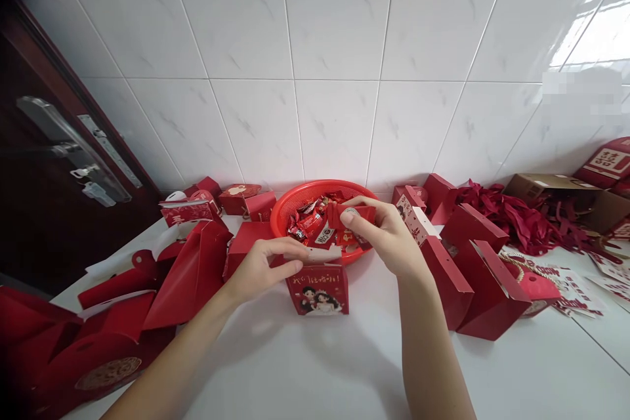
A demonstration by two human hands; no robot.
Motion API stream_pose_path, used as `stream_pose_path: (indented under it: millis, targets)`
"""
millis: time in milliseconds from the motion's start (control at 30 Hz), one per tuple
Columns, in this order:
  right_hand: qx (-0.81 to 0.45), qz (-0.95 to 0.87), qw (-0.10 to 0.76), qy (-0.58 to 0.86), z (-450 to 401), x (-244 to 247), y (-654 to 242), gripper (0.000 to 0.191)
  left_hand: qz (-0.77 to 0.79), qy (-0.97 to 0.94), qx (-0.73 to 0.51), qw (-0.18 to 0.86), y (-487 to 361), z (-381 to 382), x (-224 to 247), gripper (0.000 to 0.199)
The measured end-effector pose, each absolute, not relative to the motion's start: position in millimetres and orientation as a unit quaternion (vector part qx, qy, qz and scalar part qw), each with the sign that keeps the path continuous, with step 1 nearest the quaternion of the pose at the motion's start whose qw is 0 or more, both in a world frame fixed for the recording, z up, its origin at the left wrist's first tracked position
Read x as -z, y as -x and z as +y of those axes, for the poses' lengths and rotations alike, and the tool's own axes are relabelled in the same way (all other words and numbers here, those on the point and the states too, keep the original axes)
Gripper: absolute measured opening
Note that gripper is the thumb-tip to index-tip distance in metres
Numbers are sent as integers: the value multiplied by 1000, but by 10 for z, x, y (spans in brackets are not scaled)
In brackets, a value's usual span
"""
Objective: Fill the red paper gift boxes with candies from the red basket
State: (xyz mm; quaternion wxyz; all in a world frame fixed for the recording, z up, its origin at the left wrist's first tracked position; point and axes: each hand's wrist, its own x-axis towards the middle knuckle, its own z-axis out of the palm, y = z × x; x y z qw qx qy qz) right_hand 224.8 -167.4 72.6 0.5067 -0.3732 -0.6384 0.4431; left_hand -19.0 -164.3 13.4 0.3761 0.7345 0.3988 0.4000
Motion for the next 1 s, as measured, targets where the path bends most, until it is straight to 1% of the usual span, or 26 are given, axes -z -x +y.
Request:
stream_pose_path:
  millis: [100,167,200,300,367,500,633,733,900,1000]
  targets:
    - [-377,-691,469,401,-1702,-746,-2258,31,407,-736,-394,369,149,-1571,-105,17]
    - [-356,-718,440,405,-1706,-756,-2248,31,423,-737,-372,374,152,-1571,-64,22]
    - [-350,-732,426,401,-1704,-757,-2238,29,432,-738,-354,380,163,-1579,-44,27]
    - [-329,-773,381,387,-1687,-744,-2198,24,439,-741,-300,410,212,-1603,-13,53]
    - [-314,-797,345,383,-1676,-722,-2167,21,425,-745,-281,431,236,-1604,-18,61]
    - [-308,-832,292,356,-1664,-688,-2108,18,408,-744,-286,446,236,-1585,-60,57]
    - [-321,-817,308,366,-1655,-687,-2071,18,383,-746,-284,465,224,-1566,-117,57]
    - [-342,-800,319,377,-1634,-679,-2065,24,388,-744,-262,476,232,-1541,-164,58]
    - [-357,-798,268,405,-1587,-619,-2065,32,418,-735,-227,483,253,-1491,-211,72]
    - [-335,-795,248,440,-1562,-577,-2051,44,405,-742,-225,485,257,-1487,-211,70]
